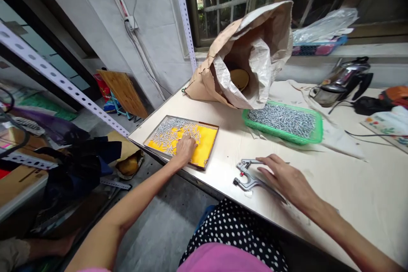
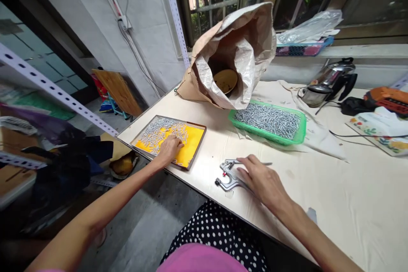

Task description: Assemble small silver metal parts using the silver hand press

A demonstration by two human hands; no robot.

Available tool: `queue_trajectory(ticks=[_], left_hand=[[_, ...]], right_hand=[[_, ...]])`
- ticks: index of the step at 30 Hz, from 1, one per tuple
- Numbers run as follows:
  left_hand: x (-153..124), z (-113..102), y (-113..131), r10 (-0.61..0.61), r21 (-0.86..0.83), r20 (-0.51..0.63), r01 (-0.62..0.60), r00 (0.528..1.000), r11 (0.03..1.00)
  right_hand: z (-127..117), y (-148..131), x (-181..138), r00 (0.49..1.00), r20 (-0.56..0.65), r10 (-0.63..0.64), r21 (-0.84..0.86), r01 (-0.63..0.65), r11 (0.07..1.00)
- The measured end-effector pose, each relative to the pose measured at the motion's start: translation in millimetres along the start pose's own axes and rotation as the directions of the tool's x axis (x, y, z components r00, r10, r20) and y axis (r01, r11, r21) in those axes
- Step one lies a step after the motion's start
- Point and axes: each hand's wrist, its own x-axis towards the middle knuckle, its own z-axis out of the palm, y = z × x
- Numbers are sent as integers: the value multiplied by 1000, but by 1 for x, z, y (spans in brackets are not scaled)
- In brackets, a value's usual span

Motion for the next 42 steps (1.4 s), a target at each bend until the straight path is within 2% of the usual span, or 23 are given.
queue_trajectory(ticks=[4,9,12,14,16,19,22,26,30,33,38,42], left_hand=[[7,2,2,47,73,73,-53,996,996],[11,4,-4,105,112,81,-114,991,987],[6,-2,0,133,22,18,-133,991,991],[-3,-10,13,146,-161,-26,-148,989,976],[-19,-17,35,138,-442,10,-120,990,889],[-45,-18,73,154,-774,196,57,968,630],[-65,-9,103,173,-868,302,195,937,457],[-75,7,117,126,-891,337,273,933,363],[-74,15,119,128,-895,338,277,932,351],[-72,17,120,140,-888,330,257,933,381],[-68,18,119,163,-817,389,258,906,515],[-62,18,115,215,-741,455,233,865,630]], right_hand=[[13,-22,-31,978,176,112,-73,-100,992],[15,-26,-32,927,266,266,-196,-218,956],[17,-24,-30,925,266,271,-222,-215,951],[20,-21,-31,944,241,226,-235,-169,957],[24,-18,-34,975,171,144,-255,-97,962],[27,-16,-39,1000,9,-3,-316,5,949],[25,-18,-41,986,-115,-122,-378,70,923],[21,-20,-40,970,-157,-185,-408,107,907],[20,-21,-39,976,-132,-175,-414,106,904],[20,-22,-40,980,-103,-169,-400,114,909],[19,-23,-40,995,-4,-104,-343,96,934],[19,-24,-38,994,95,-55,-302,82,950]])
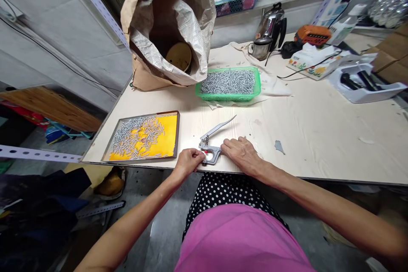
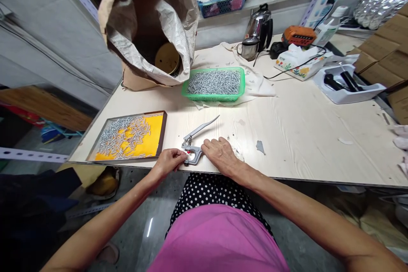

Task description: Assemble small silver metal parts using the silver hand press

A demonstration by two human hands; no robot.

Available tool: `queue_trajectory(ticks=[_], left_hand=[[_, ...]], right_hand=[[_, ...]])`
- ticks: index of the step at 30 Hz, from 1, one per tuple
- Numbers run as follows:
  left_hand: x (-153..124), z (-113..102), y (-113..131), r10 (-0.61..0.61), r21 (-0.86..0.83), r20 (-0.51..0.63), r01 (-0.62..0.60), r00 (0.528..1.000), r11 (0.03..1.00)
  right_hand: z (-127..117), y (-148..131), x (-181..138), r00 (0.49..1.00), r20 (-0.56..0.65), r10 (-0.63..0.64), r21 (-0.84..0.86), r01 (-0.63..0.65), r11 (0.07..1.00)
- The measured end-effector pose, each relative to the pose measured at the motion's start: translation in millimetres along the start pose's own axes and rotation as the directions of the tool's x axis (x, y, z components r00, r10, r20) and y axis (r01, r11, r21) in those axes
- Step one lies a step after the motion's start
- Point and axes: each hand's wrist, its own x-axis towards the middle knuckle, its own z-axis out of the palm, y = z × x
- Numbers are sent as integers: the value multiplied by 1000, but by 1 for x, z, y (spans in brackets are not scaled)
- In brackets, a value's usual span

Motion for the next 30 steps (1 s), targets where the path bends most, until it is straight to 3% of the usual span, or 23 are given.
queue_trajectory(ticks=[4,8,12,18,23,30], left_hand=[[4,-6,2,-38,81,145,26,989,996],[5,-9,3,-78,111,202,56,976,992],[3,-7,0,-134,125,191,111,972,986],[0,-5,-1,-165,106,163,149,973,983],[-1,-5,0,-159,85,155,147,975,985],[-4,-3,2,-177,50,152,172,972,984]], right_hand=[[-2,-2,2,996,89,-5,49,1,999],[-4,-6,1,989,149,-12,88,-1,996],[-5,-4,-2,987,160,20,152,-44,987],[-8,21,4,997,56,57,206,-67,976],[-1,43,17,983,184,-3,202,-35,979],[4,46,25,988,156,-3,230,-33,973]])
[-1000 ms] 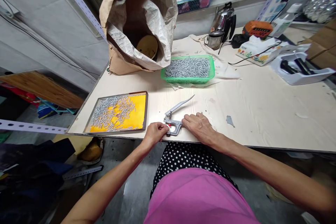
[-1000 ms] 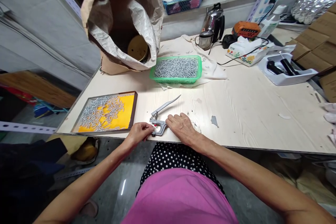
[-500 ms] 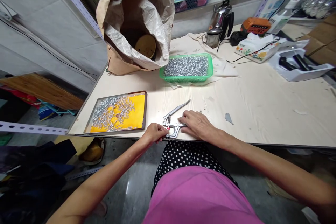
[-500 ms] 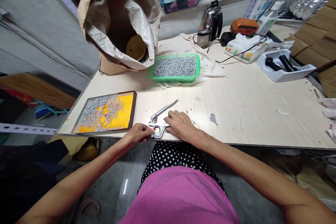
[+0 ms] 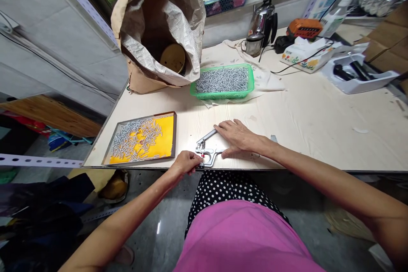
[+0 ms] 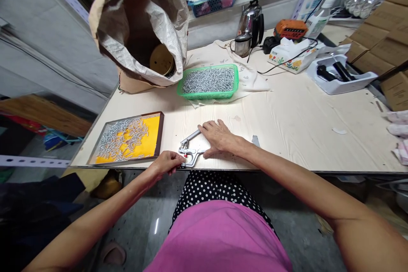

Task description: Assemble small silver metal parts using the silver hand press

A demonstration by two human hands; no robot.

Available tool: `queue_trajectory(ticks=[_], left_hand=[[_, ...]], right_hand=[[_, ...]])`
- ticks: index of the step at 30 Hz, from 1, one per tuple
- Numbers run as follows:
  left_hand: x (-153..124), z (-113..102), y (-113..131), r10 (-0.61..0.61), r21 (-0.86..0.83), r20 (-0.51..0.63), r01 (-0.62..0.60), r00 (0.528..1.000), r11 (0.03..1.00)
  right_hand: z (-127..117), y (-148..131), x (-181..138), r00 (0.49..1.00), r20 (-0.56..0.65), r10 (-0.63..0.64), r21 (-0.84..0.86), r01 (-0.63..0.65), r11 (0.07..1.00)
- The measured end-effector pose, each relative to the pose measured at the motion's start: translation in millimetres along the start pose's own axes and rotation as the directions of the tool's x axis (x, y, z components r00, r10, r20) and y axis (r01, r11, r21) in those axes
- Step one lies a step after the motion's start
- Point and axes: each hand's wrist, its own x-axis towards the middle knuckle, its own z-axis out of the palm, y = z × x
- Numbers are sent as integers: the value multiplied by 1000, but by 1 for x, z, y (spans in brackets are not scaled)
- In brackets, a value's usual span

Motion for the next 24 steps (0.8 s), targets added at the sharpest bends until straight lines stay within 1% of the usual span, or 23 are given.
queue_trajectory(ticks=[4,8,14,16,18,19,20,21,22,23,24], left_hand=[[-1,-1,1,-10,-7,15,10,1000,1000],[1,-1,-1,3,-17,25,-2,1000,1000],[3,0,-3,-4,-11,18,4,1000,1000],[2,0,-3,-10,-3,18,10,1000,1000],[-1,-1,-2,-16,45,13,15,1000,999],[-4,-1,-1,5,99,-13,-4,1000,995],[-8,0,0,55,172,-63,-44,996,984],[-12,0,1,139,262,-128,-102,982,960],[-15,1,3,252,360,-188,-172,949,917],[-18,3,5,376,456,-227,-243,899,856],[-20,6,9,489,541,-234,-305,841,783]], right_hand=[[-4,-2,-1,1000,-8,-1,-7,1,1000],[-8,-5,-2,1000,17,1,-26,-1,1000],[-7,-10,-2,1000,15,17,-23,-16,1000],[-7,-11,-3,1000,10,14,-15,-14,1000],[-7,-13,-5,1000,7,17,-10,-16,1000],[-8,-13,-6,1000,6,19,-8,-19,1000],[-9,-14,-7,1000,6,21,-7,-21,1000],[-10,-15,-8,1000,6,23,-7,-23,1000],[-11,-16,-9,1000,6,24,-5,-24,1000],[-12,-17,-9,1000,4,25,-2,-25,1000],[-13,-17,-9,1000,2,27,1,-27,1000]])
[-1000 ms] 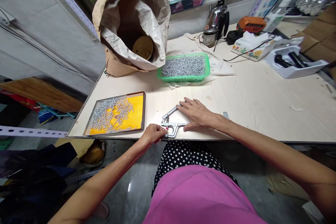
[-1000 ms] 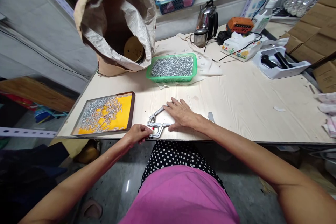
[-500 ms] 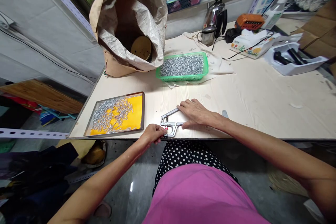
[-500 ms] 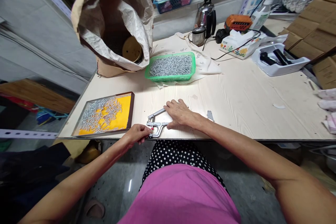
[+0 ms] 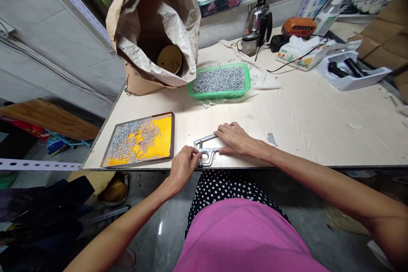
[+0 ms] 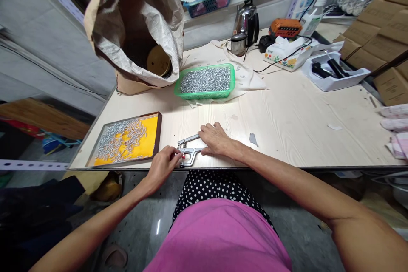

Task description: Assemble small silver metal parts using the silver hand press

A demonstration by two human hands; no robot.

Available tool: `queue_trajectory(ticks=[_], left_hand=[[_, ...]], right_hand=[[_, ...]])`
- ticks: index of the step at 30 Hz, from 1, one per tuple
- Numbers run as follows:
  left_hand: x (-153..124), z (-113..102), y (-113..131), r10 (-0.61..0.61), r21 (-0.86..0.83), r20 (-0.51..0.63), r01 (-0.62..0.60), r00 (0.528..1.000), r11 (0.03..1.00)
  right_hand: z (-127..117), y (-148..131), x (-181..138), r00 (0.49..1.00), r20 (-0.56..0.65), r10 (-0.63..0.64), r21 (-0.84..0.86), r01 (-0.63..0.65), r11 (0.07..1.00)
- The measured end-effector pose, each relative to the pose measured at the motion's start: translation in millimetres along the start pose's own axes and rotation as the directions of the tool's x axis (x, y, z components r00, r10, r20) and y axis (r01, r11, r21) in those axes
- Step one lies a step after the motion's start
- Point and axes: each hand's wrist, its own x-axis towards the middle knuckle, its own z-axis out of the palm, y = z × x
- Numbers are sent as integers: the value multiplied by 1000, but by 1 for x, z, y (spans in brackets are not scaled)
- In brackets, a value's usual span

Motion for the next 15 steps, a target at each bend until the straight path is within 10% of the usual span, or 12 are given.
queue_trajectory(ticks=[5,15], left_hand=[[21,12,23,341,230,51,-343,939,911],[51,15,31,447,257,220,-494,867,831]], right_hand=[[-1,-4,0,1000,4,14,-13,-14,1000],[-7,5,-14,993,61,100,-27,-99,995]])
